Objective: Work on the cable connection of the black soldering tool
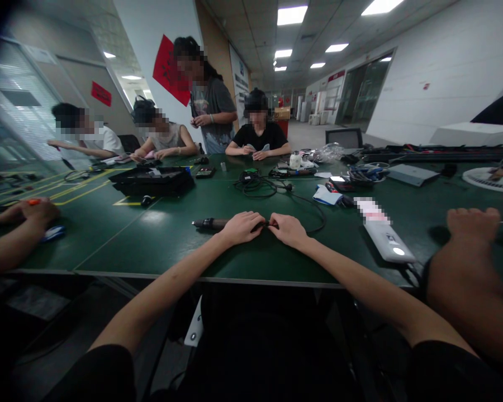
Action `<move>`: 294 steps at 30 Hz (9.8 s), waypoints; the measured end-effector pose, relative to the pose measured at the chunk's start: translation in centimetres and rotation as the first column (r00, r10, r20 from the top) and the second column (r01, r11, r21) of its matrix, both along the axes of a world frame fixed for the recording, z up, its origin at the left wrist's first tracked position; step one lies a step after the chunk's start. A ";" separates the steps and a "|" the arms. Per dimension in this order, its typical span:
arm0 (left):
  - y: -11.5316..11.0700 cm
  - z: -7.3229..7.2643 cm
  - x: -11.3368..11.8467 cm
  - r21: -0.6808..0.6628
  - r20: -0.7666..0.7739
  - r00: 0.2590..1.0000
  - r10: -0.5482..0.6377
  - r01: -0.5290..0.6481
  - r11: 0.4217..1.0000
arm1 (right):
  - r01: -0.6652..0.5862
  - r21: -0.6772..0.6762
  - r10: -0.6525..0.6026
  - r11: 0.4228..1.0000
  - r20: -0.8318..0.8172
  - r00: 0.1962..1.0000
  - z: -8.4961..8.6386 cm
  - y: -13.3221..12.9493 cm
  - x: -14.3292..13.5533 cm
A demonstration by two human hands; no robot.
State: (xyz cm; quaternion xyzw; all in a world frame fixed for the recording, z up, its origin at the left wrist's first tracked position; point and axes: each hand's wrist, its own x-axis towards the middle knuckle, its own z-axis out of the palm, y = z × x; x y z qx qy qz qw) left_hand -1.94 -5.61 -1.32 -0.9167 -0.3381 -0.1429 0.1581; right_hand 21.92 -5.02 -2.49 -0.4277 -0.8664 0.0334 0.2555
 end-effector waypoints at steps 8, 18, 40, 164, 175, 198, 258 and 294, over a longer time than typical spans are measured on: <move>0.4 -0.1 0.2 -0.014 0.002 0.999 0.033 -0.033 0.999 | 0.006 -0.028 -0.007 1.000 -0.043 0.999 -0.3 0.3 -0.1; 0.1 -0.1 0.4 0.018 -0.015 0.998 0.056 -0.056 0.998 | -0.097 0.007 0.098 0.995 -0.083 0.992 0.1 -0.1 0.1; -0.3 0.0 0.1 0.003 0.019 1.000 0.021 -0.021 1.000 | -0.069 -0.028 0.069 0.997 -0.002 0.998 0.9 -0.5 0.0; -0.5 0.1 0.4 -0.017 0.007 0.997 0.077 -0.077 0.997 | -0.055 -0.029 0.056 0.998 0.062 0.996 1.0 -0.5 0.0; -0.5 0.4 0.2 -0.039 0.015 0.998 0.060 -0.059 0.997 | -0.047 -0.007 0.047 0.999 0.142 0.989 1.3 -0.7 -0.1; -0.4 0.2 0.3 -0.042 0.018 0.997 0.079 -0.078 0.996 | -0.052 -0.031 0.055 0.998 0.107 0.993 1.2 -0.6 0.1; -0.4 0.1 0.2 -0.016 0.030 0.999 0.030 -0.030 0.999 | -0.024 -0.027 0.027 0.999 0.128 0.991 1.1 -0.6 0.1; -0.4 0.2 0.3 -0.047 0.009 0.999 0.049 -0.049 0.998 | 0.005 -0.027 -0.001 1.000 0.157 0.988 1.3 -0.8 -0.1</move>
